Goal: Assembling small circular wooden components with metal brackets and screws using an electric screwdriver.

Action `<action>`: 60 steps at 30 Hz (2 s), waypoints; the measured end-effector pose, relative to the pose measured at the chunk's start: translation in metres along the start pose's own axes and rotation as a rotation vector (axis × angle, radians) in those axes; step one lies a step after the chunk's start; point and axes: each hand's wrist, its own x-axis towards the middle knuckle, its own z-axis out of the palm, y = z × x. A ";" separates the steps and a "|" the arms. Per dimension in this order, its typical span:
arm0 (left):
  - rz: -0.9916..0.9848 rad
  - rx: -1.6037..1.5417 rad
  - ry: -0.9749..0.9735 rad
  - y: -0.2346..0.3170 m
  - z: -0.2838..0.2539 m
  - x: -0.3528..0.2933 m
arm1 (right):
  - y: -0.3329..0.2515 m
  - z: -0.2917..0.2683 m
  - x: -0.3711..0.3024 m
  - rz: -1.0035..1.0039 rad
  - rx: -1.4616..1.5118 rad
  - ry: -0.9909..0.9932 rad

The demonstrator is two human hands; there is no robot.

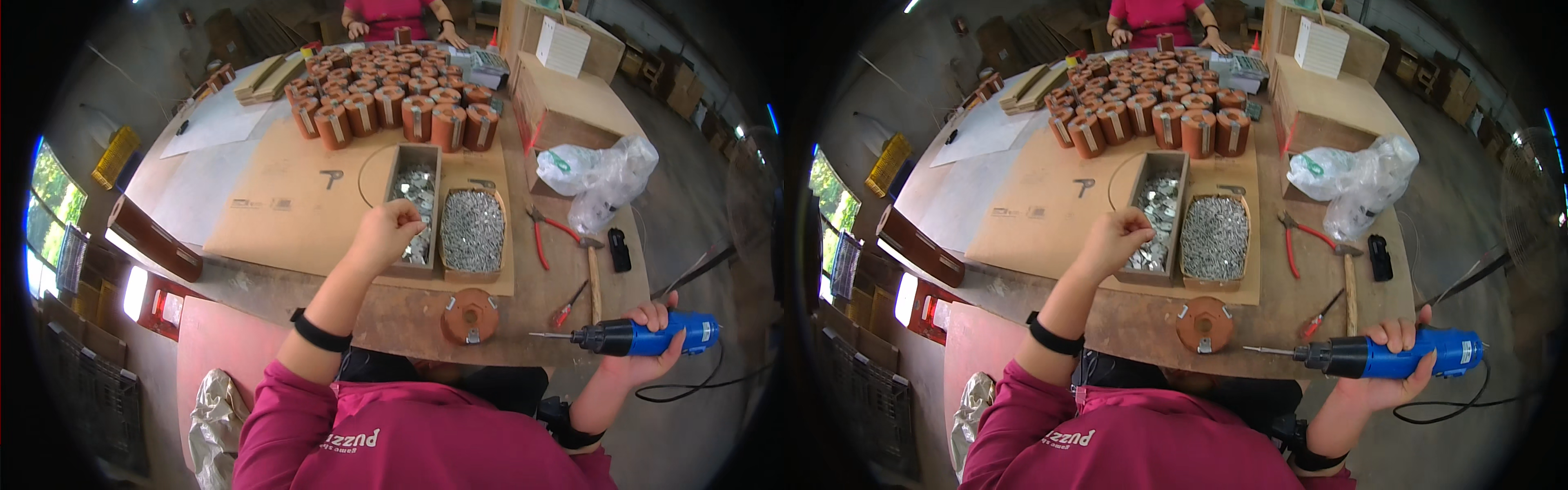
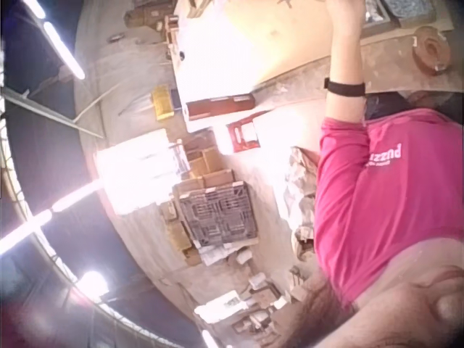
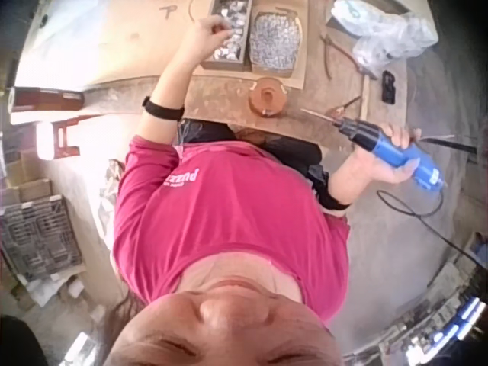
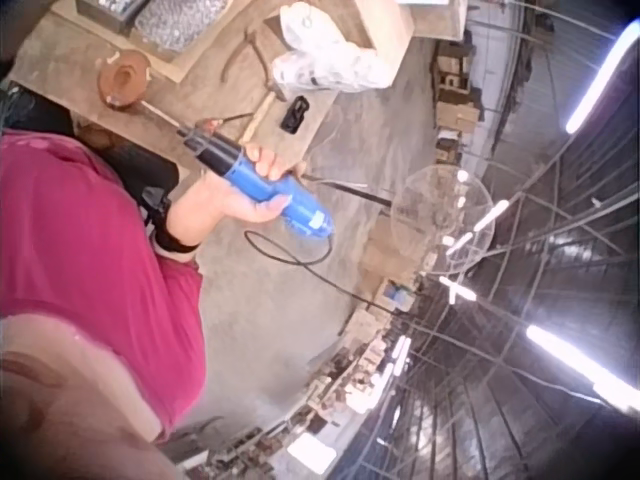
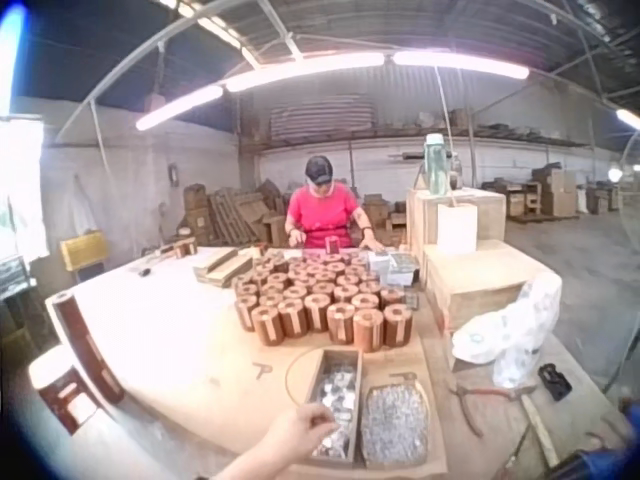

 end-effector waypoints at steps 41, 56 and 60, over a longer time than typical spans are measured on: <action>0.464 0.130 -0.388 0.019 0.044 -0.054 | 0.017 0.004 -0.014 0.014 -0.184 0.018; 0.620 0.075 -0.060 0.024 0.057 -0.114 | 0.042 0.030 -0.020 0.005 -0.451 -0.076; 0.586 0.110 -0.030 0.018 0.069 -0.116 | 0.057 0.042 -0.021 0.059 -0.548 -0.182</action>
